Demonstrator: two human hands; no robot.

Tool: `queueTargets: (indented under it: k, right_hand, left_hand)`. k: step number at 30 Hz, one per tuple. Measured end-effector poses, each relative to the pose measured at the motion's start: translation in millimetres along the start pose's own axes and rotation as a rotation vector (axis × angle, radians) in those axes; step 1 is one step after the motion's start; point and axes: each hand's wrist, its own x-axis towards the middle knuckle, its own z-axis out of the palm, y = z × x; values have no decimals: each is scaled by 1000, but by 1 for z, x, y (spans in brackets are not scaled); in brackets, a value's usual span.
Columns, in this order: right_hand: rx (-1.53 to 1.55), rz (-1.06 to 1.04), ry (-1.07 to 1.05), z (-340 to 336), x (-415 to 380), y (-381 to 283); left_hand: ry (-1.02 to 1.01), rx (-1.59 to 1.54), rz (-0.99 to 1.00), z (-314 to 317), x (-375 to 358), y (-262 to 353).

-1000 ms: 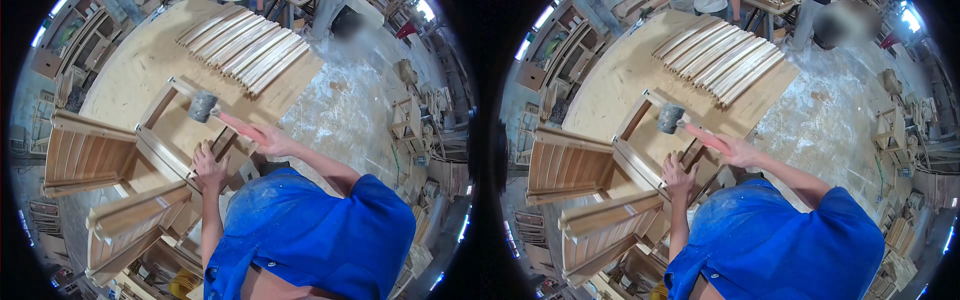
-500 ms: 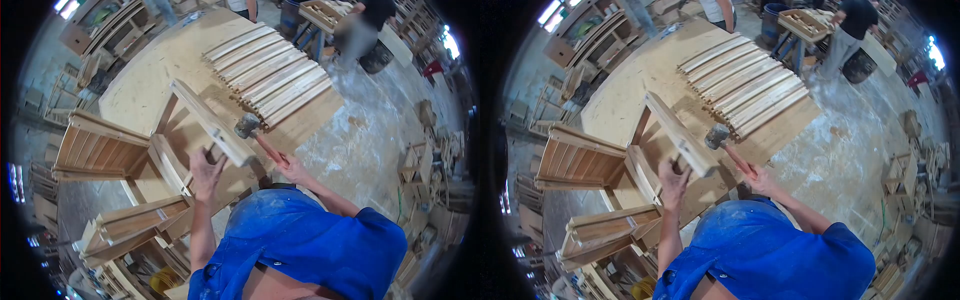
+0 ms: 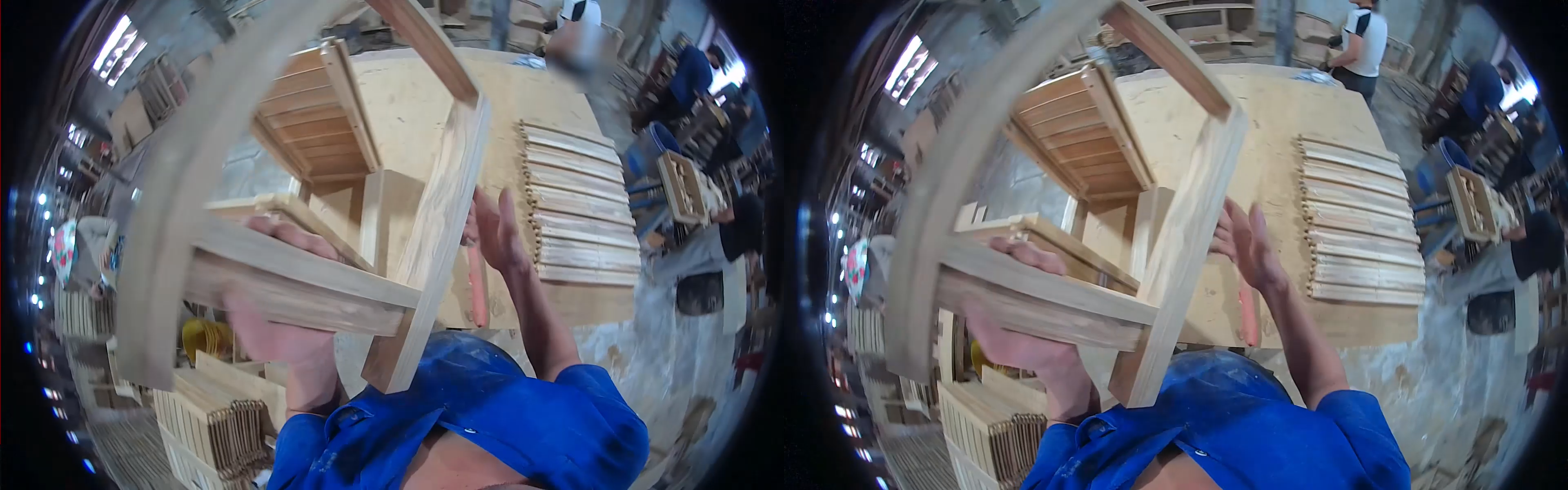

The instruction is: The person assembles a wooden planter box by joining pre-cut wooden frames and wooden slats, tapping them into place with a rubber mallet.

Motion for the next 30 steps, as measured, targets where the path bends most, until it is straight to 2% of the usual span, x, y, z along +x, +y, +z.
queueTargets:
  k: [1, 3, 4, 6, 7, 9, 12, 14, 15, 16, 19, 21, 23, 24, 25, 26, 27, 29, 30]
  right_hand:
    - [113, -41, -113, 28, 17, -12]
    - [71, -99, -112, 98, 40, -41]
    - [-48, -134, -68, 130, 52, -55]
    - [-25, -108, -165, 146, 88, -58]
    - [-9, -99, -229, 154, 106, -58]
    - [-46, -93, -255, 174, 136, -57]
    - [-123, -118, -217, 206, 163, -49]
    - [-187, -119, -76, 217, 178, -38]
    - [-246, -103, -78, 213, 185, -31]
    - [-248, -110, -77, 216, 184, -31]
    - [-309, -19, -49, 220, 174, -32]
    - [-329, 13, -88, 208, 178, -34]
    - [-343, 64, -166, 181, 187, -41]
    - [-340, 39, -133, 173, 196, -39]
    - [-481, -44, 30, 162, 206, -38]
    - [-625, -120, 196, 148, 218, -37]
    - [-697, -229, 257, 132, 241, -26]
    - [-892, -402, 340, 106, 287, -2]
    - [-909, -520, 283, 83, 319, 18]
  left_hand:
    - [64, -59, 100, 7, 3, 9]
    - [51, 195, 194, 5, 12, 40]
    - [65, 207, 223, 8, 17, 51]
    - [413, 507, 350, 13, 30, 72]
    - [427, 518, 377, 6, 38, 82]
    - [488, 749, 305, -18, 53, 106]
    - [429, 713, 59, -78, 77, 136]
    - [483, 798, -103, -108, 94, 146]
    - [596, 759, -91, -97, 97, 131]
    - [473, 742, -164, -110, 100, 133]
    - [418, 748, -260, -121, 91, 149]
    - [161, 847, -538, -136, 78, 172]
    - [-78, 1122, -544, -115, 75, 203]
    - [-230, 1231, -412, -104, 84, 218]
    - [-382, 1319, -273, -92, 95, 229]
    - [-375, 1299, -154, -76, 107, 231]
    - [-524, 1380, -28, -57, 131, 232]
    - [-634, 1799, 118, -23, 188, 212]
    - [-668, 1876, 86, -11, 217, 188]
